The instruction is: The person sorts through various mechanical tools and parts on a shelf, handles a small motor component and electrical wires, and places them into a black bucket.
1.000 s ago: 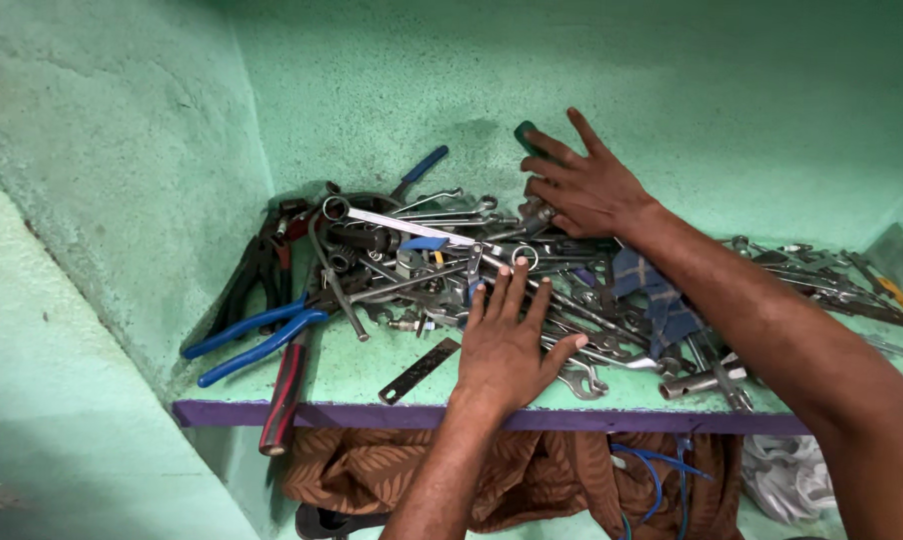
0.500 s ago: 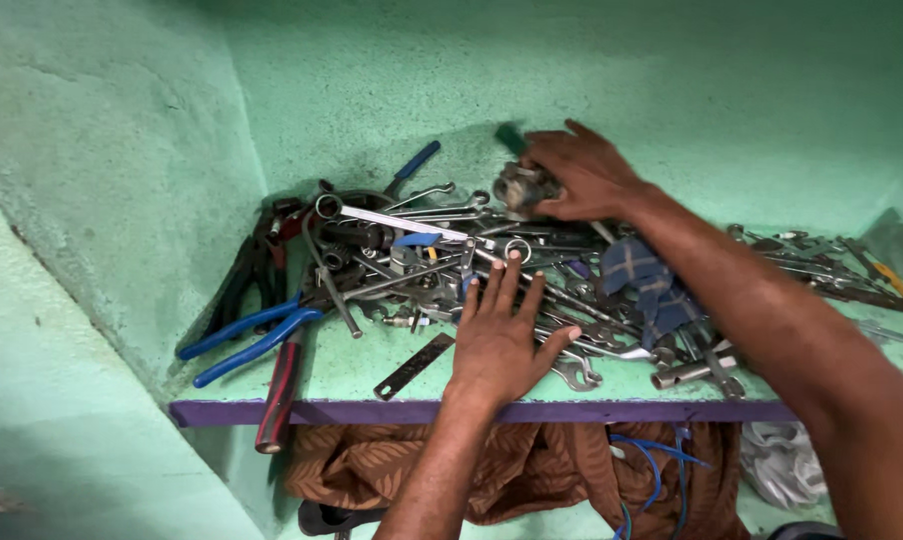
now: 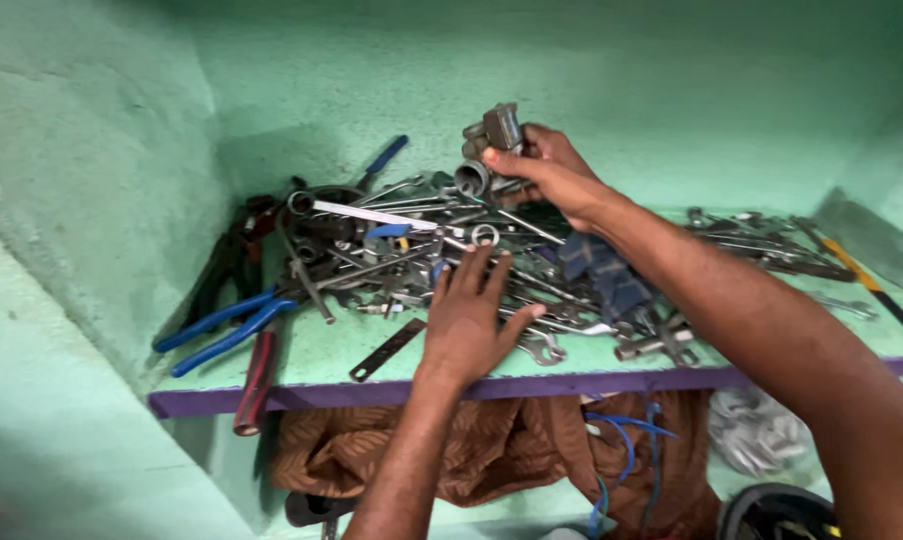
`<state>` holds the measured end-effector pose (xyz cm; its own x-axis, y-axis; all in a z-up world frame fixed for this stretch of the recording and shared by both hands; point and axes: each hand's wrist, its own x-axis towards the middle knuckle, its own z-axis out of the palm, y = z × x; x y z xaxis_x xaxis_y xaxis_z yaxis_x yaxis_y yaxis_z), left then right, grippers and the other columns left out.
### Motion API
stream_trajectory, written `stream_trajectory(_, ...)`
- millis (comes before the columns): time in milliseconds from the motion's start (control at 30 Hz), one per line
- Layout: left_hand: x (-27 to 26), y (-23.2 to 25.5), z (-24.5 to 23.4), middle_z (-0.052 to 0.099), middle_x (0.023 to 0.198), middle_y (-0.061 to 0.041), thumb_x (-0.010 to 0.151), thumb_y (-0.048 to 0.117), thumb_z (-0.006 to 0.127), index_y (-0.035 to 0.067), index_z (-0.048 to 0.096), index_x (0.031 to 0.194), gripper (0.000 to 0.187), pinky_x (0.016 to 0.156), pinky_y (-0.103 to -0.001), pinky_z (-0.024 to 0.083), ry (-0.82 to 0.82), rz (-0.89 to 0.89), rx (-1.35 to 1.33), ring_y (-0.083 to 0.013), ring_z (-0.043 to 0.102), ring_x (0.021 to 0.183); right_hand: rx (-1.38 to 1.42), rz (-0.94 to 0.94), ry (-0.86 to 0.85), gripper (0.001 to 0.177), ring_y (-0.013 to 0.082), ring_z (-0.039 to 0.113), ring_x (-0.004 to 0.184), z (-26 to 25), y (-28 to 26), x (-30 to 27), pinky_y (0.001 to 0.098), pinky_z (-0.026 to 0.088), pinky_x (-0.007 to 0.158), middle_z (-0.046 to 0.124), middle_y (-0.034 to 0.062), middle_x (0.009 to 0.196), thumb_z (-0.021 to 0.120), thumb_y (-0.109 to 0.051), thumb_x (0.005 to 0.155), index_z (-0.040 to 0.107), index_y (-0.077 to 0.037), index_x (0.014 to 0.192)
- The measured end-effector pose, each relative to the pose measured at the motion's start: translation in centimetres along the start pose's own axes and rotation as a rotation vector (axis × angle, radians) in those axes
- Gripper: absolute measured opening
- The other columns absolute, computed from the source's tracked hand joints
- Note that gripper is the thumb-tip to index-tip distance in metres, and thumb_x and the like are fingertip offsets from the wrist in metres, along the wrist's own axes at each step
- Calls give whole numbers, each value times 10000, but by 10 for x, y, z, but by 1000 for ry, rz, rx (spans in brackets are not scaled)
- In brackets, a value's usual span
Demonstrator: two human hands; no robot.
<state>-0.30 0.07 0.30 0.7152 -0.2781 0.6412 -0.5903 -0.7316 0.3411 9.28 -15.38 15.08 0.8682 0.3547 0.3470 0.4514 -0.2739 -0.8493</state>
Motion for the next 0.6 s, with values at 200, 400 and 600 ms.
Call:
stream_trajectory(200, -10, 12, -16, 563, 1427, -246, 926, 499, 691, 1, 592, 1391, 689, 1117, -516, 411, 242, 275, -6, -424, 519, 1345, 76, 180, 22, 531, 171, 723, 959, -29, -11, -91, 372, 645, 812, 733, 74, 1124, 702, -420, 912, 640, -49, 1288)
stream_trajectory(400, -30, 46, -21, 692, 1276, -172, 905, 263, 802, 31, 685, 1277, 453, 962, -441, 540, 393, 275, -149, -352, 667, 1164, 175, 217, 128, 456, 135, 716, 985, -75, -9, -202, 380, 644, 823, 720, 38, 1128, 635, -360, 963, 612, -43, 1289)
stream_trajectory(600, -61, 130, 14, 737, 1158, -139, 828, 145, 873, 33, 686, 1270, 493, 887, -361, 582, 356, 156, -634, -290, 742, 1034, 275, 195, 372, 421, 152, 730, 944, -106, 11, -310, 357, 631, 783, 735, 83, 1115, 630, -310, 985, 613, 0, 1269)
